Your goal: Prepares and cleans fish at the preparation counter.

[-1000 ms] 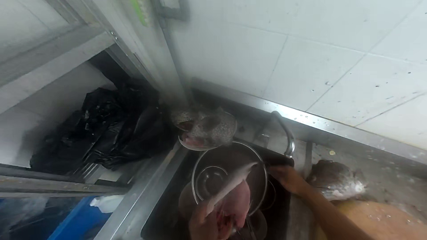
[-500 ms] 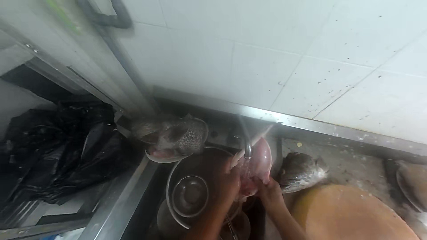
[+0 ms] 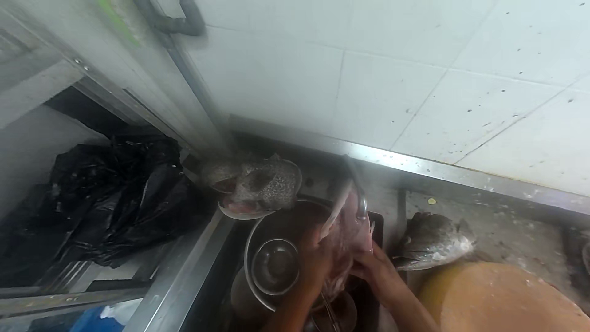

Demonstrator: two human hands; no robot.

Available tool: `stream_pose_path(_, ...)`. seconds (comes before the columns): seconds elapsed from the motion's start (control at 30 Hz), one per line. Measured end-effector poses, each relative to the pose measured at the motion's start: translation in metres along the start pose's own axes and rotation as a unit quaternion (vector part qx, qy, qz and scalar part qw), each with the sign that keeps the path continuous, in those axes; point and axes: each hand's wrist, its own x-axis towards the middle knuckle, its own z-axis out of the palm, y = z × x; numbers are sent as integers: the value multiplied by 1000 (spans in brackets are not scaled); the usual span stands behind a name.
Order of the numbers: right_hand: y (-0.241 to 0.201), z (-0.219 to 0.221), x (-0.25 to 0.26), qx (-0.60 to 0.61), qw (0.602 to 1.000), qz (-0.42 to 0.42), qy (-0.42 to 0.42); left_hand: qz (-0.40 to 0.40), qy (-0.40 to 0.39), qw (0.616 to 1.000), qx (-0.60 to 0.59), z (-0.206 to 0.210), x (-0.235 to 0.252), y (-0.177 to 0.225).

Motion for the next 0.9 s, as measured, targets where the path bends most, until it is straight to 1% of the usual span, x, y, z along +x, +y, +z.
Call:
stream_pose_path(0.03,-4,-3,2,-19,1000,-8,3,0,-12,1000,5,-4,-2,-2)
stream_pose_path(0.07,-7,-5,4,-63,998,-22,22,-10,-29,1000,6,-6,-6,-4)
stream_pose_path(0.1,-8,-8,7,-132,989,-40,52,-34,-52,998,-2,-8,-12,-5)
stream_pose_path(0.13,-8,-10,10,-215,971,-56,83,-70,-75,995,-14,-8,-18,-7)
stream_pose_path(0.2,-10,-12,15,-374,921,-51,99,-138,-97,985,-39,-6,-29,-16)
stream_pose_path(0.27,-17,-12,14,-457,883,-61,89,-183,-110,973,-83,-2,-33,-27)
stream_pose_path(0.3,-20,-12,12,-486,866,-80,83,-206,-140,961,-116,-2,-32,-31)
stream_pose_path(0.37,-28,-5,7,-555,823,-101,63,-249,-227,922,-193,-3,-23,-34)
stream_pose_path(0.4,-34,2,1,-597,796,-91,40,-266,-252,904,-218,-2,-18,-32)
stream_pose_path(0.43,-38,12,-5,-641,763,-84,21,-283,-258,896,-225,2,-12,-30)
stream_pose_path(0.47,-36,21,-12,-676,729,-109,16,-300,-247,895,-220,6,-6,-26)
stream_pose_path(0.5,-31,26,-18,-695,700,-162,22,-324,-232,892,-213,9,-1,-22)
stream_pose_path(0.53,-24,25,-22,-690,687,-228,32,-349,-217,885,-219,11,1,-18)
stream_pose_path(0.57,-20,19,-26,-666,693,-276,35,-371,-207,872,-242,13,0,-16)
stream_pose_path(0.6,-18,10,-30,-615,732,-292,33,-389,-196,857,-274,12,-3,-16)
stream_pose_path(0.63,-18,0,-33,-534,795,-286,27,-402,-183,840,-316,10,-7,-18)
stream_pose_path(0.67,-17,-11,-35,-455,846,-277,33,-411,-170,816,-368,7,-11,-18)
stream_pose_path(0.7,-15,-21,-35,-404,877,-254,56,-421,-156,785,-427,5,-11,-19)
stream_pose_path(0.73,-11,-27,-34,-365,903,-211,79,-420,-142,754,-485,7,-11,-18)
stream_pose_path(0.77,-5,-30,-35,-313,934,-154,80,-413,-133,730,-528,9,-11,-14)
stream_pose_path(0.8,1,-28,-36,-259,959,-95,65,-400,-137,719,-551,11,-12,-10)
stream_pose_path(0.83,9,-25,-37,-206,976,-45,49,-382,-153,717,-562,13,-11,-7)
stream_pose_path(0.87,15,-20,-35,-173,984,-20,46,-363,-167,732,-552,14,-9,-3)
stream_pose_path(0.9,17,-16,-33,-170,984,-9,49,-350,-168,763,-516,15,-6,1)
